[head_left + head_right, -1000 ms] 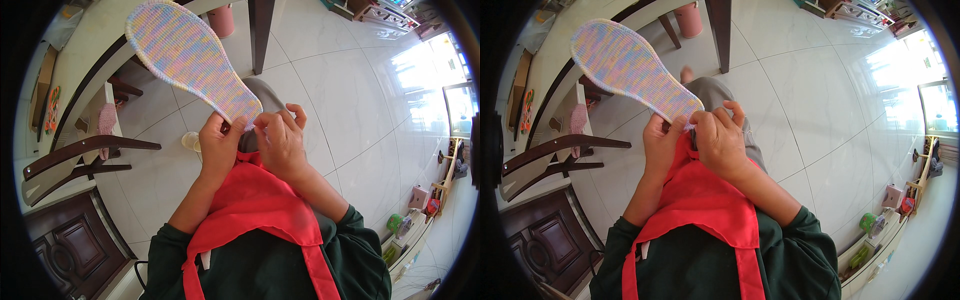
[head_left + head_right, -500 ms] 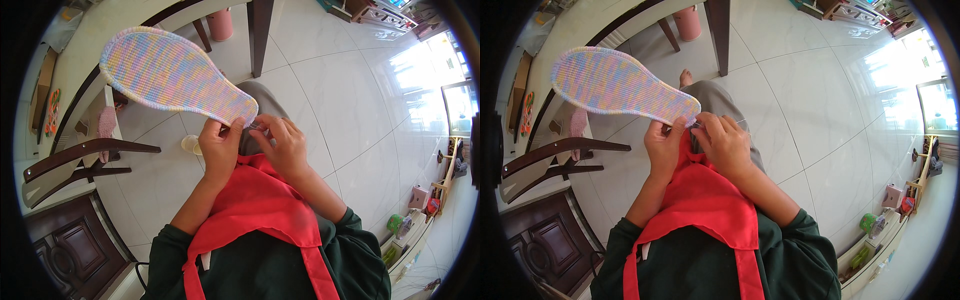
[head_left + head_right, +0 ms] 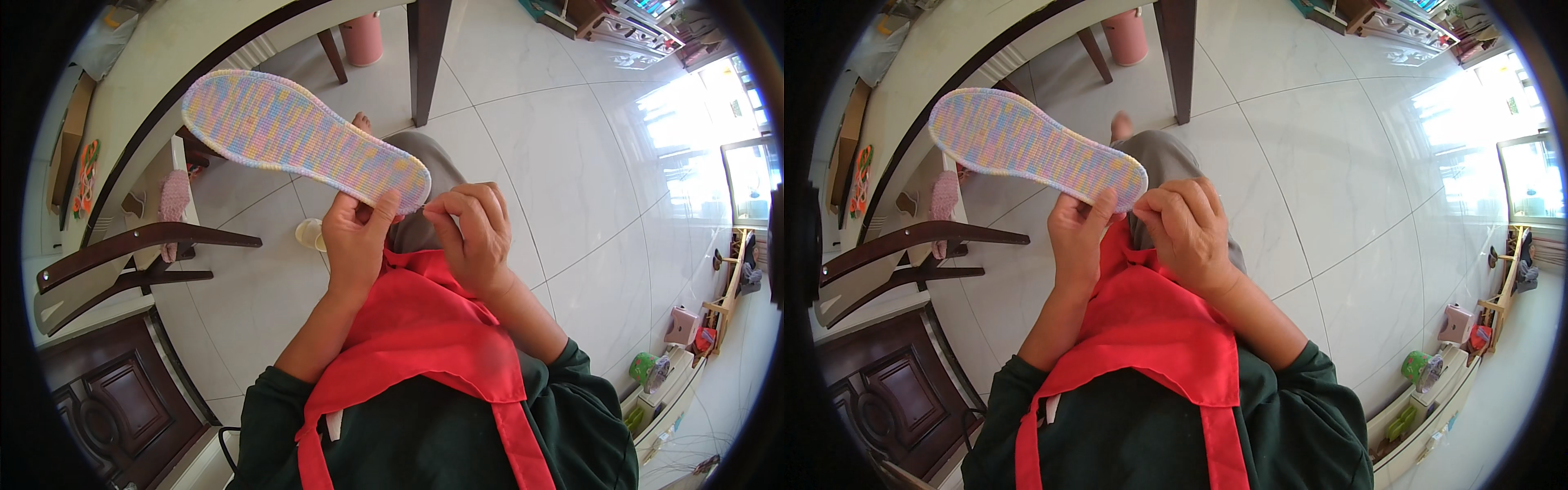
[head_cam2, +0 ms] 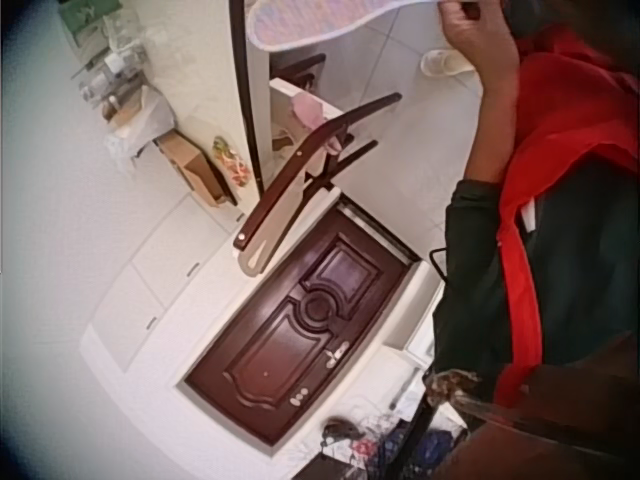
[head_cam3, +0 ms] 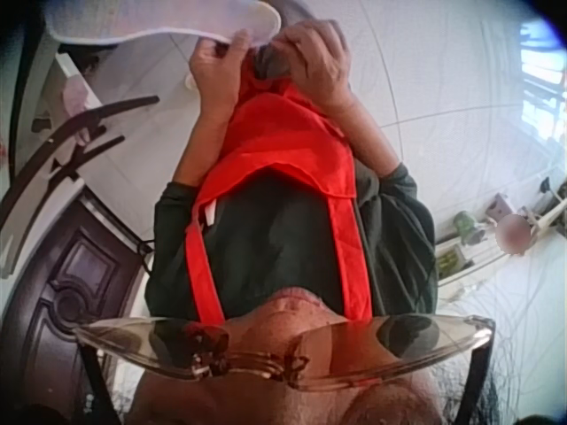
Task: The person sews a colorful slipper sole using a needle and thread. They hold the sole in their left hand and repeatedly pass the needle through the edge while pulling the thread with their right hand.
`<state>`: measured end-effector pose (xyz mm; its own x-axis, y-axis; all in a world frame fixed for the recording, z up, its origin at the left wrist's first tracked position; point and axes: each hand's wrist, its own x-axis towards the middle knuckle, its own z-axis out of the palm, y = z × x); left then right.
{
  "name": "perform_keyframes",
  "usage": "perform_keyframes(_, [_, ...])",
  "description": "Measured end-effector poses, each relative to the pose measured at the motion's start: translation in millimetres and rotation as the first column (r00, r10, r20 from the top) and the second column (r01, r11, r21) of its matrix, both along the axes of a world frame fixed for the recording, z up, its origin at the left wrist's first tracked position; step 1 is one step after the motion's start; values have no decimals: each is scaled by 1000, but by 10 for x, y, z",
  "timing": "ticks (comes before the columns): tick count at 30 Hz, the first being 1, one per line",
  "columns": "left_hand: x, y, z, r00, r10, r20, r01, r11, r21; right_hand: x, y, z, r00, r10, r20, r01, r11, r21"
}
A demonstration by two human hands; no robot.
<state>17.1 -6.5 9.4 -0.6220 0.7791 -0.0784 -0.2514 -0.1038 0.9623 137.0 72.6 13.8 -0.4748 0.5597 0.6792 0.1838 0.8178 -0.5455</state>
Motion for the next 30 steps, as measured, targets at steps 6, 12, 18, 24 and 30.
perform_keyframes(6, [-50, -5, -71, 998, -12, -66, 11, 1000, -22, 51, 2, 116, 996, -26, -85, 30, 999, 39])
perform_keyframes(12, [22, -11, 26, 999, 28, 19, -28, 1000, 0, 69, 12, 79, 1000, 24, 14, -17, 929, -369])
perform_keyframes(18, [-15, -27, -2, 1000, -2, -2, 2, 1000, 3, 55, 3, 56, 998, 17, 65, 5, 946, -325])
perform_keyframes(24, [0, -25, -14, 1000, 10, 27, -11, 999, 36, 49, -7, 51, 997, 25, 74, -2, 956, -294])
perform_keyframes(30, [-17, -39, -23, 1000, -5, 13, 4, 1000, 21, 36, -7, 54, 995, 13, 99, 12, 970, -242])
